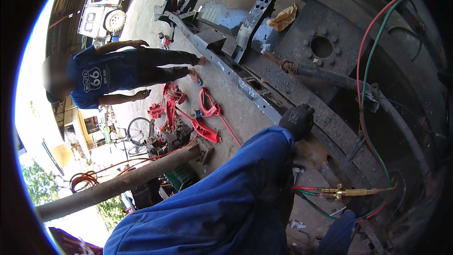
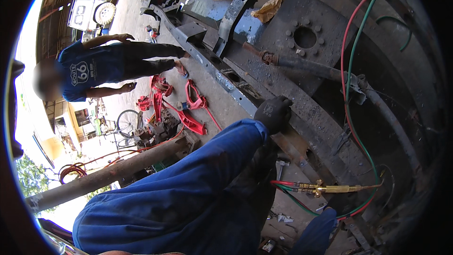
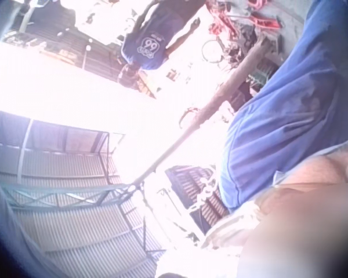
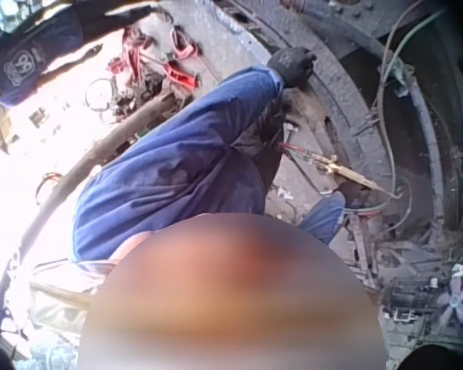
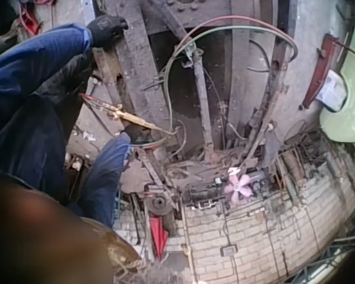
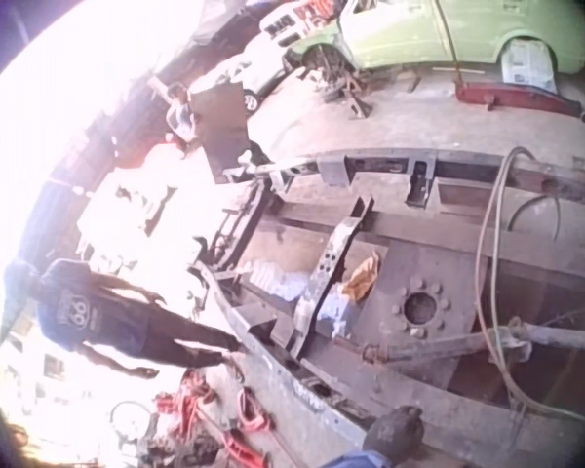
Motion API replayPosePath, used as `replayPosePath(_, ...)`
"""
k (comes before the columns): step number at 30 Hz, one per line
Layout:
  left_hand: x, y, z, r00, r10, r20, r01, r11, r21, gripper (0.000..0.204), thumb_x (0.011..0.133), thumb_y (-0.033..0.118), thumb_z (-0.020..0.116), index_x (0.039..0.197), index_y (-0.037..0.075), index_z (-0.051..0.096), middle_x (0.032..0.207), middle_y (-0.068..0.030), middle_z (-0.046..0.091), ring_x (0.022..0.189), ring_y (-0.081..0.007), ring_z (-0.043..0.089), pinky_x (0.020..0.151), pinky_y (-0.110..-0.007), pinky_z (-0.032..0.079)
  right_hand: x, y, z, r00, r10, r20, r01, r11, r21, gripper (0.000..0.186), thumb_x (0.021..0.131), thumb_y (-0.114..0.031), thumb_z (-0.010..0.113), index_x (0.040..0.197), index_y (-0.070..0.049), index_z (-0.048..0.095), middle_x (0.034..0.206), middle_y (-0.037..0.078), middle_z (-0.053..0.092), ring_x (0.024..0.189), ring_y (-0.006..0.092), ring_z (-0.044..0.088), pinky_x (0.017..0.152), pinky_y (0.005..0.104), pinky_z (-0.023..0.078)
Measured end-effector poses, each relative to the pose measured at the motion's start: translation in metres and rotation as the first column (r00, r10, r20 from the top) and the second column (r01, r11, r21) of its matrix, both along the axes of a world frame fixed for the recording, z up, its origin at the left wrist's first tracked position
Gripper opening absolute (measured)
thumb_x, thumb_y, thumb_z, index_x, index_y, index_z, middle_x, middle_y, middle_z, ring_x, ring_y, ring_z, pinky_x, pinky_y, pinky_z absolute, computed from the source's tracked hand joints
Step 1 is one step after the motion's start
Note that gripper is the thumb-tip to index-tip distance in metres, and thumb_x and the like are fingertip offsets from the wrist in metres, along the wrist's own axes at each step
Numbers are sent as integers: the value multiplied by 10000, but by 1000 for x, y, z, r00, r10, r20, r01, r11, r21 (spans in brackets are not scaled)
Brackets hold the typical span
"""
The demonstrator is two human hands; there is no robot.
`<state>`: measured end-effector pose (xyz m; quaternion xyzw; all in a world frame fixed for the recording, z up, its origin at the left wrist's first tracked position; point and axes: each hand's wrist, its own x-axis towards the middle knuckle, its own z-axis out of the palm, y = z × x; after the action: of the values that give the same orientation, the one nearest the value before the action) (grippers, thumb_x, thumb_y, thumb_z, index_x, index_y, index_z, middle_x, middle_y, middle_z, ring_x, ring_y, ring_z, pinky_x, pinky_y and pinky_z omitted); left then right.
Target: The person uses a welding torch to heat a section of a vehicle frame, then uses a hammer to strike and adjust the metal. They reposition the frame and continue hammering different areas to align components.
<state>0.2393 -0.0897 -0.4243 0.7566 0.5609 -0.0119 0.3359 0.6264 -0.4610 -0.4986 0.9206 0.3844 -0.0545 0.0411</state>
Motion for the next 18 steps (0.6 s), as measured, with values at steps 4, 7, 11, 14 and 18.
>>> replayPosePath(4,-1,0,-1,1000,-1,-2,1,1000,-16,345,923,163,666,1246,45,696,1208,-188,692,1120,-401,691,976,-494,560,8,-15,-19,999,-33,-34,37,993,114,537,1115,-386,521,1501,-18,586,1432,233,655,1295,400,646,1121,464,501)
replayPosePath(7,-1,1,-1,1000,-16,2,16,1000,-26,339,921,171,673,1232,40,695,1193,-194,689,1113,-408,690,974,-494,560,5,-13,-17,974,-201,-107,212,972,101,553,1106,-405,537,1502,-23,588,1430,235,658,1293,400,647,1117,463,499)
replayPosePath(11,-1,2,-2,1000,-27,-7,27,999,-40,291,921,181,677,1178,45,686,1149,-193,677,1092,-414,690,943,-492,568,-6,6,2,890,-397,-224,390,918,-75,566,1076,-406,585,1482,-11,601,1406,232,670,1274,390,657,1102,461,506)
replayPosePath(14,0,3,-3,999,-34,-13,33,999,-37,246,933,206,674,1128,58,671,1110,-187,664,1073,-411,692,918,-498,572,-13,25,20,881,-409,-238,400,912,-84,562,1059,-387,614,1463,3,609,1386,230,678,1259,383,664,1088,459,512)
replayPosePath(18,-1,2,-3,999,-40,-13,39,998,-50,263,943,228,673,1148,63,676,1130,-188,670,1074,-405,698,915,-500,574,-23,44,43,872,-421,-248,408,907,-104,557,1035,-362,653,1438,21,620,1359,228,689,1238,373,673,1069,457,520)
